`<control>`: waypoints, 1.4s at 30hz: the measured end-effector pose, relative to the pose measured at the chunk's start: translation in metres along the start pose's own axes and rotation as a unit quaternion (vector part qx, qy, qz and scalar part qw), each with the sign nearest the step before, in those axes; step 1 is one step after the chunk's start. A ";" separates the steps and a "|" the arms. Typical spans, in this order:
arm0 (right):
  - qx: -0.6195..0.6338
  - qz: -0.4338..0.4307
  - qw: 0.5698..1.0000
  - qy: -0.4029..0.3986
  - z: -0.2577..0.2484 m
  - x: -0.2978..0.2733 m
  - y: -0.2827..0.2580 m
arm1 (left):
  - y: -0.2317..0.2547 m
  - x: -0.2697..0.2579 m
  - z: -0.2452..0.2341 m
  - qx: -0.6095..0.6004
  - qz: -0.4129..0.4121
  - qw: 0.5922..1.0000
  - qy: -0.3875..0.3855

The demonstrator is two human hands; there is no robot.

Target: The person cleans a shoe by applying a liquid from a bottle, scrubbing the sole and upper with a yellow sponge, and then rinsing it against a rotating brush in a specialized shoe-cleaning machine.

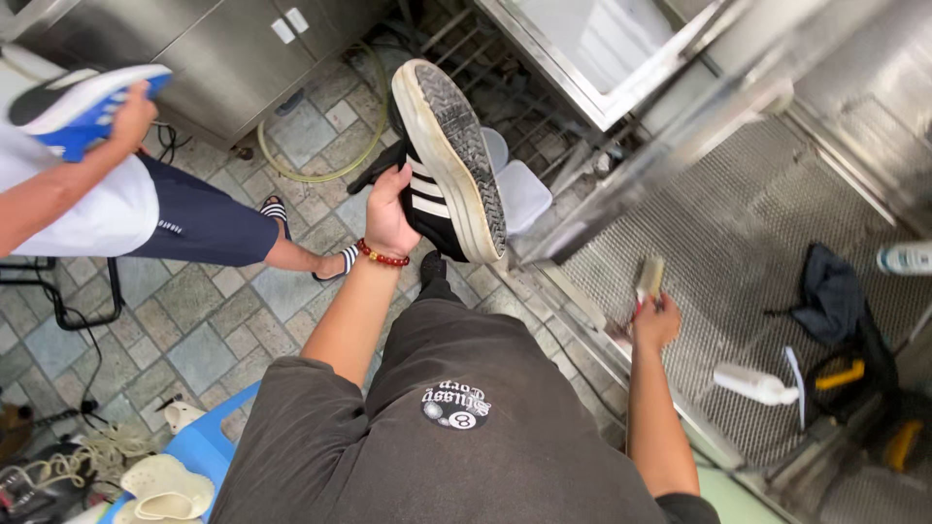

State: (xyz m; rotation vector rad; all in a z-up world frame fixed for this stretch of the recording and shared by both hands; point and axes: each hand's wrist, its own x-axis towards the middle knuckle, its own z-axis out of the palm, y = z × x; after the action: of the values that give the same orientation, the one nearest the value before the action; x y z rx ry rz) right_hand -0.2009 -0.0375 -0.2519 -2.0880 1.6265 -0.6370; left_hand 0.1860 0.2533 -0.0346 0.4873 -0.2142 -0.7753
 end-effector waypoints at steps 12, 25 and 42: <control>0.335 -0.236 0.910 -0.066 -0.033 -0.057 -0.298 | 0.107 0.074 -0.133 0.028 0.072 0.981 0.178; 0.337 -0.091 0.690 -0.634 0.228 -0.026 -0.614 | 0.230 0.173 -0.170 0.024 0.020 0.986 0.164; 0.424 0.011 0.605 -0.674 0.480 0.082 -0.867 | 0.613 0.323 -0.256 0.806 0.270 0.424 0.313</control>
State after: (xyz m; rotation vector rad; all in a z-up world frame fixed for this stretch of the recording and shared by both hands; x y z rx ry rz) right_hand 0.7753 0.1044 -0.1290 -1.0856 0.2631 0.2570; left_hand 0.8825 0.4845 0.0500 2.3821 -0.3398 0.6272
